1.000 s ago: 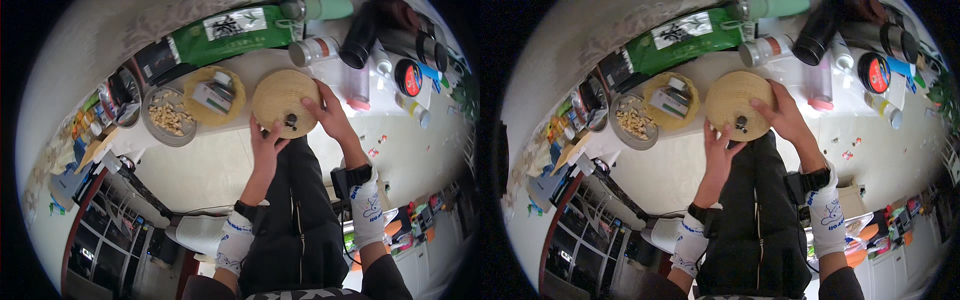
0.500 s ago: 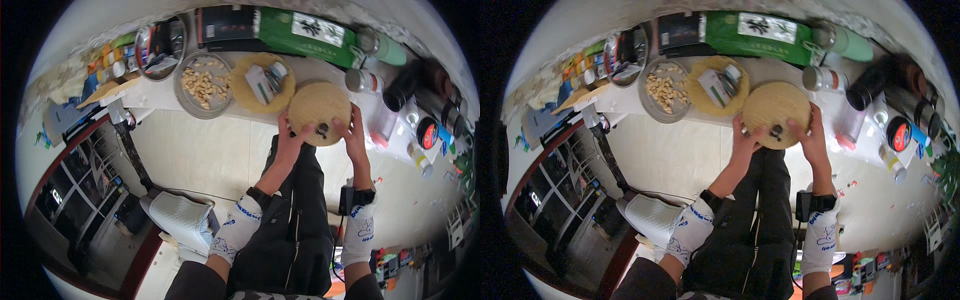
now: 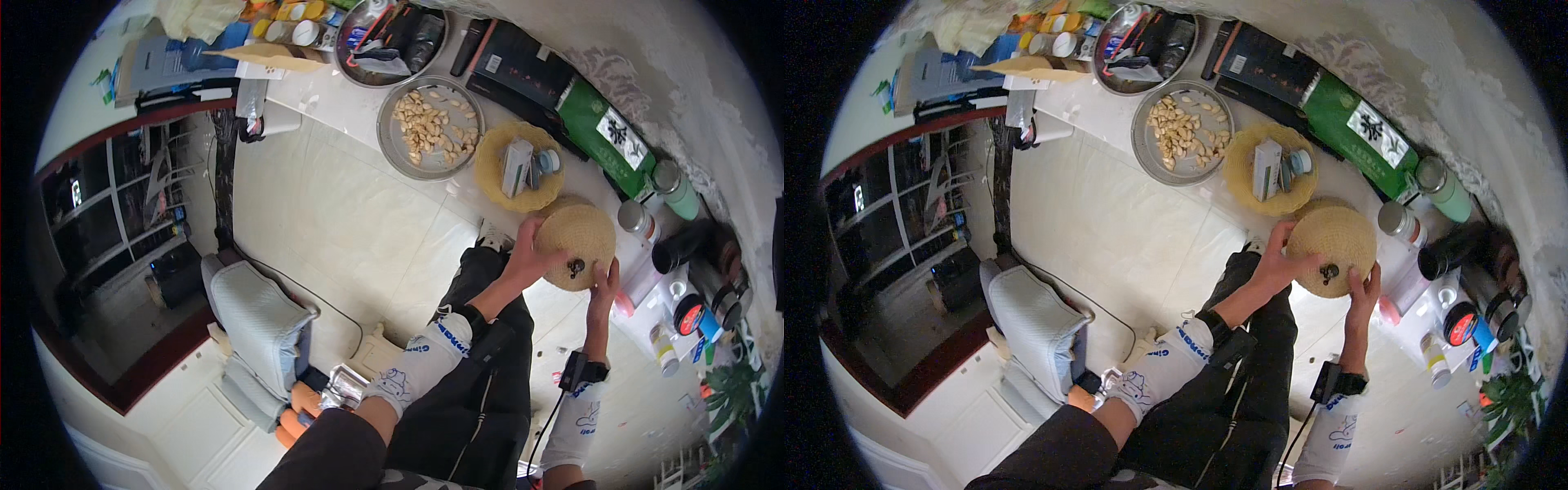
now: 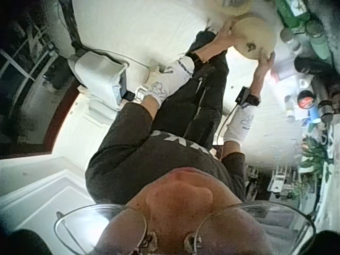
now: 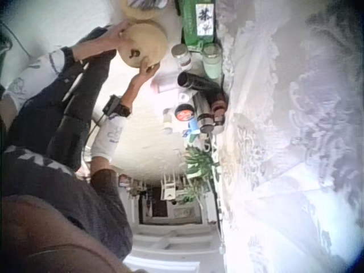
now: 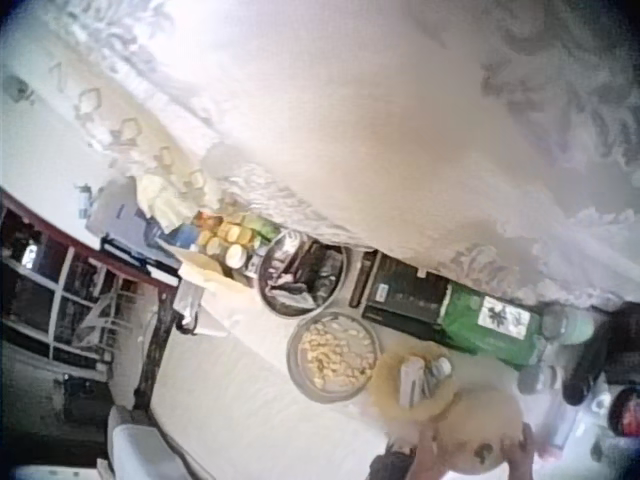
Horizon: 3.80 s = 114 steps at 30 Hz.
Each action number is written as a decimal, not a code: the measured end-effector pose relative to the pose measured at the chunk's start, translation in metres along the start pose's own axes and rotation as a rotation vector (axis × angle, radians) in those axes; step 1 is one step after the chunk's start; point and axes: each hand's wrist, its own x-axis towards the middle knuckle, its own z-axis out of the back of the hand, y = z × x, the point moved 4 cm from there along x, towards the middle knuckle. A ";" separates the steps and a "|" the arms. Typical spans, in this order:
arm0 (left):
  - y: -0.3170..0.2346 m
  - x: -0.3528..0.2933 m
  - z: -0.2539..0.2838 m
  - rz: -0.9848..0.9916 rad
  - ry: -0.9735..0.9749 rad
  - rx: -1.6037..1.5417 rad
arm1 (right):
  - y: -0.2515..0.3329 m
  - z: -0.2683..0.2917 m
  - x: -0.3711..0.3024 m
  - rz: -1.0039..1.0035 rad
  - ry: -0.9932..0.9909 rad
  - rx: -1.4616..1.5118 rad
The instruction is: The person is organizing various small items, including medications, food items, and other household objects on a surface.
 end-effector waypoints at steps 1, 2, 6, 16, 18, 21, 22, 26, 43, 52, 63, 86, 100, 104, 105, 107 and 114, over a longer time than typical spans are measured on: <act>0.001 0.000 -0.003 0.033 0.000 0.073 | -0.004 0.007 -0.002 -0.018 -0.040 0.024; -0.001 -0.001 -0.006 0.028 -0.007 0.052 | -0.008 0.014 -0.006 -0.035 -0.081 0.045; -0.030 -0.024 0.002 -0.084 0.065 0.161 | -0.010 0.015 -0.037 -0.031 -0.090 0.106; -0.094 -0.068 0.140 0.074 0.213 -0.067 | 0.030 -0.113 -0.123 -0.064 -0.012 0.046; -0.109 -0.054 0.179 0.058 0.137 -0.103 | 0.036 -0.153 -0.114 0.012 0.064 -0.051; -0.132 -0.035 0.259 0.146 0.070 -0.201 | 0.051 -0.239 -0.102 -0.012 0.173 -0.086; -0.135 -0.025 0.284 0.142 0.045 -0.249 | 0.056 -0.269 -0.095 -0.023 0.189 -0.081; -0.156 0.015 0.390 0.262 -0.064 -0.151 | 0.050 -0.381 -0.061 -0.002 0.253 -0.186; -0.209 0.222 0.561 0.138 -0.012 -0.094 | 0.046 -0.597 0.079 -0.010 0.218 -0.023; -0.213 0.247 0.554 0.220 0.072 0.066 | 0.032 -0.608 0.098 0.118 0.171 -0.134; -0.146 0.196 0.530 0.294 -0.267 -0.244 | 0.020 -0.560 0.078 0.024 0.065 -0.142; -0.208 -0.046 0.304 0.418 0.123 -0.130 | 0.076 -0.055 -0.231 -0.169 -0.339 0.202; -0.223 -0.057 0.103 0.436 0.474 0.080 | 0.066 0.026 -0.328 -0.236 -0.508 0.458; -0.215 -0.047 0.069 0.474 0.606 0.051 | 0.076 0.035 -0.327 -0.236 -0.557 0.458; -0.213 -0.046 0.062 0.483 0.615 0.052 | 0.077 0.037 -0.327 -0.240 -0.572 0.462; -0.212 -0.042 0.048 0.537 0.621 0.030 | 0.086 0.040 -0.326 -0.243 -0.588 0.449; -0.217 -0.022 0.014 0.558 0.617 -0.001 | 0.103 0.053 -0.315 -0.286 -0.582 0.370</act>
